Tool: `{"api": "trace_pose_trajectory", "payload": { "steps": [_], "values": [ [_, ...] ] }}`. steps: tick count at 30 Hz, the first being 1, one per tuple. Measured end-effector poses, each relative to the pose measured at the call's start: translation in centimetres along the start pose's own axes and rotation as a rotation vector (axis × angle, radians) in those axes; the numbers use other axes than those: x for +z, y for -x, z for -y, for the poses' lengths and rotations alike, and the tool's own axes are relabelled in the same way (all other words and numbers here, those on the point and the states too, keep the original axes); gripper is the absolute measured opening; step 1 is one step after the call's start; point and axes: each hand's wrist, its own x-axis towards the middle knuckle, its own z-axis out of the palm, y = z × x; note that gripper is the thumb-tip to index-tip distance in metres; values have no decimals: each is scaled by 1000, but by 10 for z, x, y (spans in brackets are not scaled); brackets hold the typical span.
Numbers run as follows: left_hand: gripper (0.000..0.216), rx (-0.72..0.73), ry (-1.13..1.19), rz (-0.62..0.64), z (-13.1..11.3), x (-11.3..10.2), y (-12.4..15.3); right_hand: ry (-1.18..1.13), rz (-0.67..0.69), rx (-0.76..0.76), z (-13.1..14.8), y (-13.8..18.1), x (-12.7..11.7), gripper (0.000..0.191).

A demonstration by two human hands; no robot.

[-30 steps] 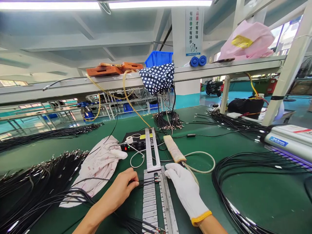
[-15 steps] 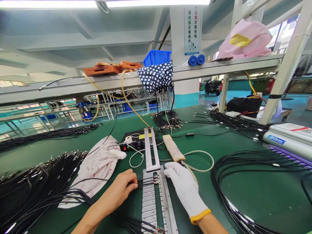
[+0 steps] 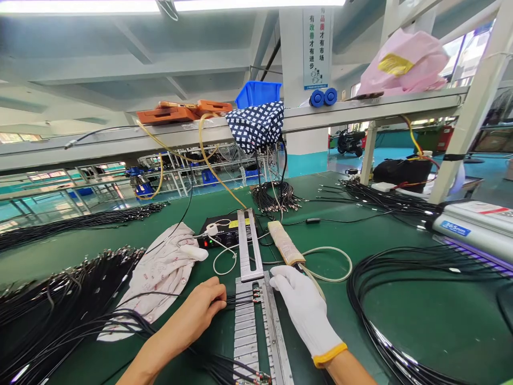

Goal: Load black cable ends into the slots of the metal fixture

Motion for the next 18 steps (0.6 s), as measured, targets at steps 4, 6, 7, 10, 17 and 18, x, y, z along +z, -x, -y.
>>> {"api": "trace_pose_trajectory", "payload": {
  "steps": [4,6,7,10,17,18],
  "values": [
    [13,29,-7,-16,3,2,-2,65,23,-39,-3,-1,0,33],
    [13,28,-5,-17,4,4,-2,98,15,-17,-3,0,0,29],
    [14,32,1,-20,5,5,-3,112,12,-4,-3,0,0,27],
    [14,58,30,-43,8,9,-4,161,3,-39,-8,-2,0,27],
    [13,60,41,-52,17,21,-8,391,69,-248,-27,-5,5,43],
    [13,70,45,-56,17,22,-8,419,83,-289,-30,-4,7,43]
  ]
}}
